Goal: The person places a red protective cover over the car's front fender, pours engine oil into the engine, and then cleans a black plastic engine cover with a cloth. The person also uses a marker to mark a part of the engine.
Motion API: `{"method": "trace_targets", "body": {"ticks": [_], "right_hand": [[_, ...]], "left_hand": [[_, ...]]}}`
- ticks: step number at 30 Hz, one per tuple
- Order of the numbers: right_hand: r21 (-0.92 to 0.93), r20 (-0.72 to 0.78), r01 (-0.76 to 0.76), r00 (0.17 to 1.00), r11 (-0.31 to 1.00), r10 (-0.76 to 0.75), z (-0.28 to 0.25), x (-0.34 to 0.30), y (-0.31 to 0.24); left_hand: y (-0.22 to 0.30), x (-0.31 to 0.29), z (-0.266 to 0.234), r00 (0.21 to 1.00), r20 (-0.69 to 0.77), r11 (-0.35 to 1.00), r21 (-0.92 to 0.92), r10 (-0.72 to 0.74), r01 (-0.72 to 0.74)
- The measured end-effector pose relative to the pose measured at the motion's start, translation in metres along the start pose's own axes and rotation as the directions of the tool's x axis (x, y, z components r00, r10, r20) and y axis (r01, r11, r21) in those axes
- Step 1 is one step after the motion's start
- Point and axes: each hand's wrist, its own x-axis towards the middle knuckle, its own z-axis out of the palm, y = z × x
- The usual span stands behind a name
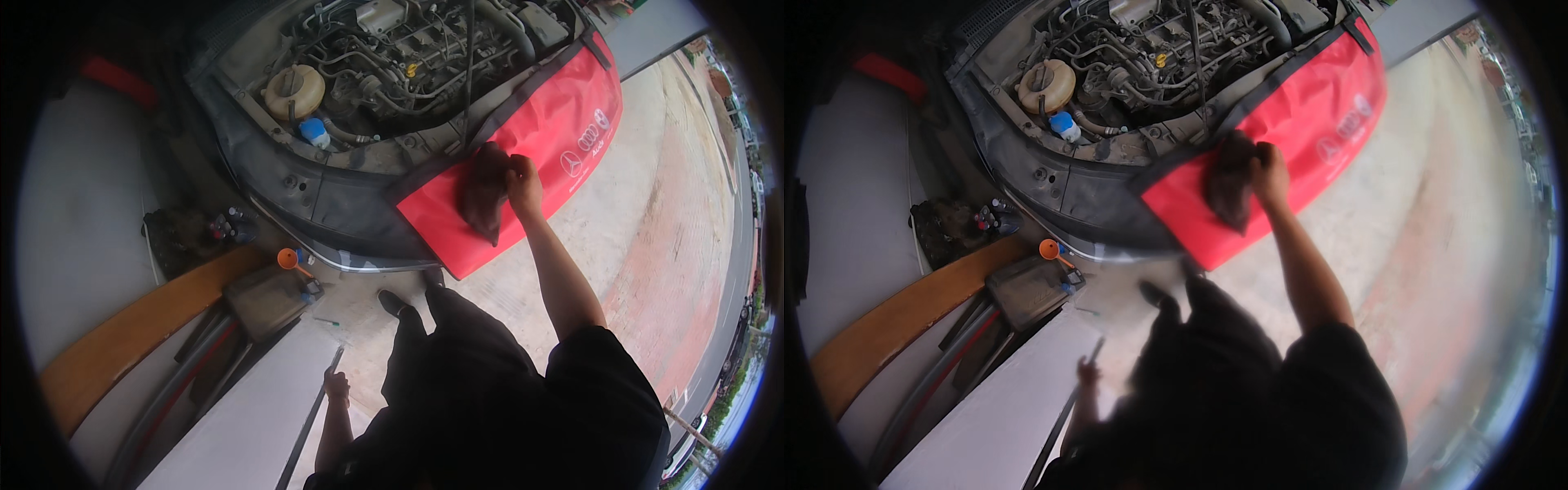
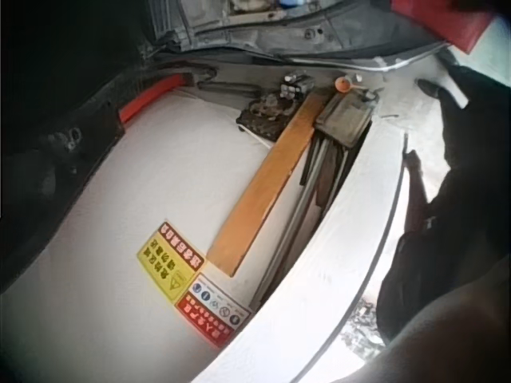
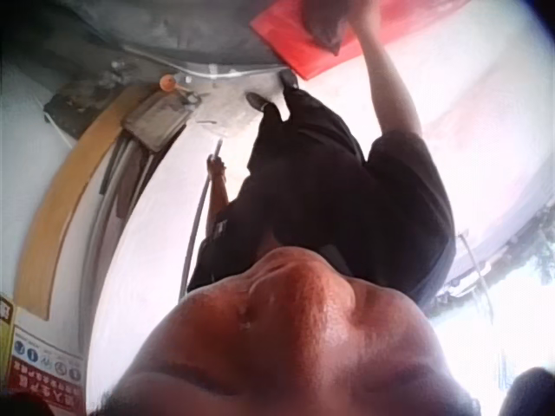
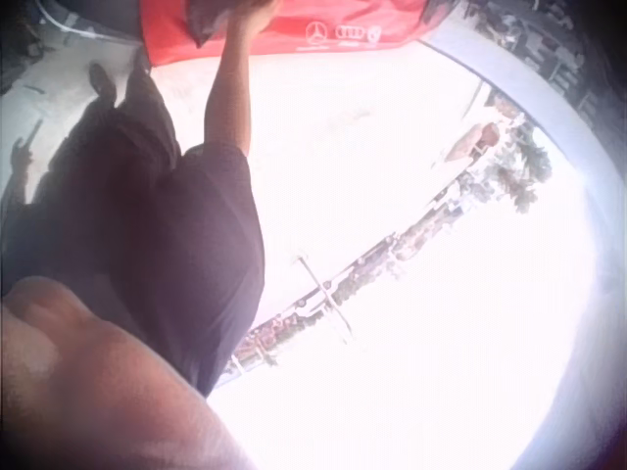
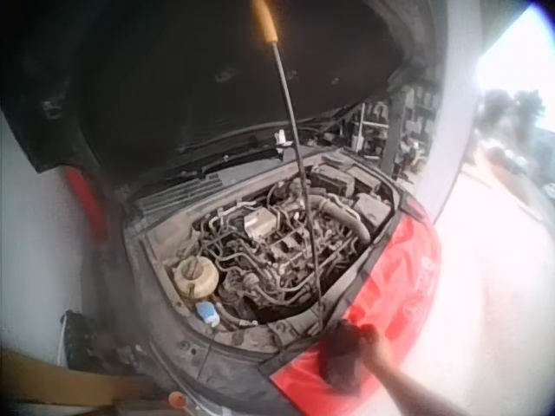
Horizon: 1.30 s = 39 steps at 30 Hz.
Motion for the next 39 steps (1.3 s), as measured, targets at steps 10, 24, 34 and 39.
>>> {"method": "trace_targets", "body": {"ticks": [10, 24, 34, 39], "right_hand": [[-0.161, 0.278, -0.138, 0.944, 0.977, 0.179, -0.018, -0.012, -0.011], [0.787, 0.362, -0.128, 0.888, 0.604, -0.283, -0.054, -0.066, -0.087], [0.876, 0.281, -0.353, 0.927, 0.328, 0.248, -0.087, 0.03, -0.005], [0.732, 0.194, -0.271, 0.962, 0.625, 0.19, -0.064, 0.086, 0.045]], "left_hand": [[0.122, -0.033, 0.107, 0.825, 0.188, 0.706, 0.438, 0.534, -0.557], [0.36, -0.211, 0.338, 0.628, 0.355, 0.715, -0.221, 0.692, -0.663], [0.322, -0.237, 0.23, 0.534, 0.122, 0.542, -0.331, 0.837, -0.773], [0.295, -0.246, 0.168, 0.573, -0.019, 0.538, -0.32, 0.82, -0.78]]}}
